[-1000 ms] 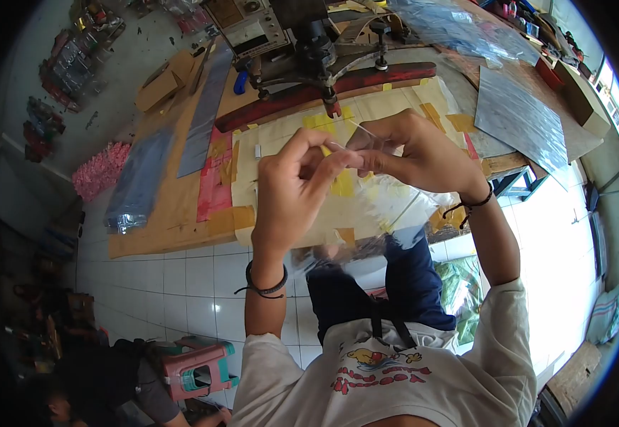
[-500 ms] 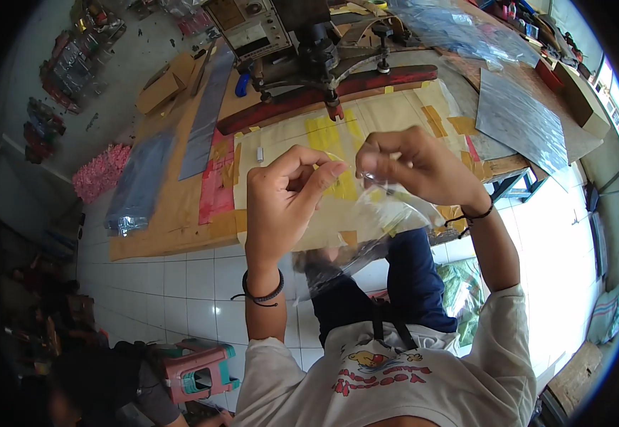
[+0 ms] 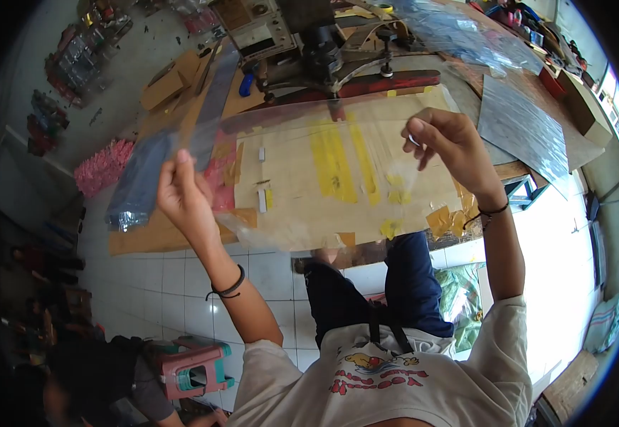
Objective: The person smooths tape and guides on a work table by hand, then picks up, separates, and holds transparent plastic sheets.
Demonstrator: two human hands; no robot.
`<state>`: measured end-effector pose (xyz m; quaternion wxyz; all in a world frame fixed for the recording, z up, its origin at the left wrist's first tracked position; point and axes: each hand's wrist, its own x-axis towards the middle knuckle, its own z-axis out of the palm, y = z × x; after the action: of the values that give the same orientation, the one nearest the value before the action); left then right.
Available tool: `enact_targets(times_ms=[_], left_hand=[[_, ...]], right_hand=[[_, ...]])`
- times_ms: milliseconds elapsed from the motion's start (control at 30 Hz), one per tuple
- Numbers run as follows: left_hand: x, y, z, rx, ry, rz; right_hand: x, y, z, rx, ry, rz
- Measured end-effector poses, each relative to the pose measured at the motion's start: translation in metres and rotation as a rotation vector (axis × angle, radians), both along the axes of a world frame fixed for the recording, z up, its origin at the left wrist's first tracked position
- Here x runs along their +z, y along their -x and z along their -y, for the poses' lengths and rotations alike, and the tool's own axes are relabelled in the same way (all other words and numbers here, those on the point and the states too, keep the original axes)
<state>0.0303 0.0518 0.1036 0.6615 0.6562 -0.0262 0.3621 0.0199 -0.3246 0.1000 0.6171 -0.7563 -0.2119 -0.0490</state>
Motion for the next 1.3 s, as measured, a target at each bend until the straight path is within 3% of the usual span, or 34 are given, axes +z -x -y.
enact_targets(times_ms=[100,200,267,333,433,533,667,767,1000,1100,1200,1300], left_hand=[[-0.005,-0.016,0.004,0.518,-0.292,0.483],[0.024,0.012,0.04,0.215,-0.647,0.335],[0.039,0.008,0.067,-0.03,-0.994,0.376],[0.034,-0.003,0.092,-0.558,-0.773,0.128],[0.031,-0.019,0.098,-0.936,-0.66,-0.204],[0.01,-0.028,0.099,-1.082,-0.627,-0.189],[0.018,-0.022,0.088,-1.047,-0.517,-0.401],[0.02,-0.015,0.079,-0.922,-0.463,-0.317],[0.028,-0.009,0.047,-0.952,-0.728,-0.421],[0.032,-0.009,0.029,-0.896,-0.84,-0.596],[0.019,-0.013,0.012,-1.007,-0.811,-0.616],[0.014,-0.01,0.003,-0.879,-0.643,-0.593]], right_hand=[[0.013,0.0,-0.017,-0.026,-0.036,0.053],[0.026,0.007,-0.038,0.001,0.017,0.105],[0.03,0.007,-0.044,0.056,0.079,0.17],[0.031,0.007,-0.046,0.085,0.117,0.212],[0.03,0.009,-0.034,0.052,0.135,0.248],[0.027,0.009,-0.015,0.077,0.172,0.219],[0.024,0.012,-0.002,-0.067,0.157,0.202],[0.022,0.009,0.006,-0.183,0.11,0.127],[0.018,-0.004,0.006,-0.263,0.017,0.119],[0.02,-0.009,0.008,-0.311,0.019,0.112],[0.025,-0.016,0.016,-0.274,-0.009,0.056],[0.037,-0.023,0.016,-0.277,0.014,0.153]])
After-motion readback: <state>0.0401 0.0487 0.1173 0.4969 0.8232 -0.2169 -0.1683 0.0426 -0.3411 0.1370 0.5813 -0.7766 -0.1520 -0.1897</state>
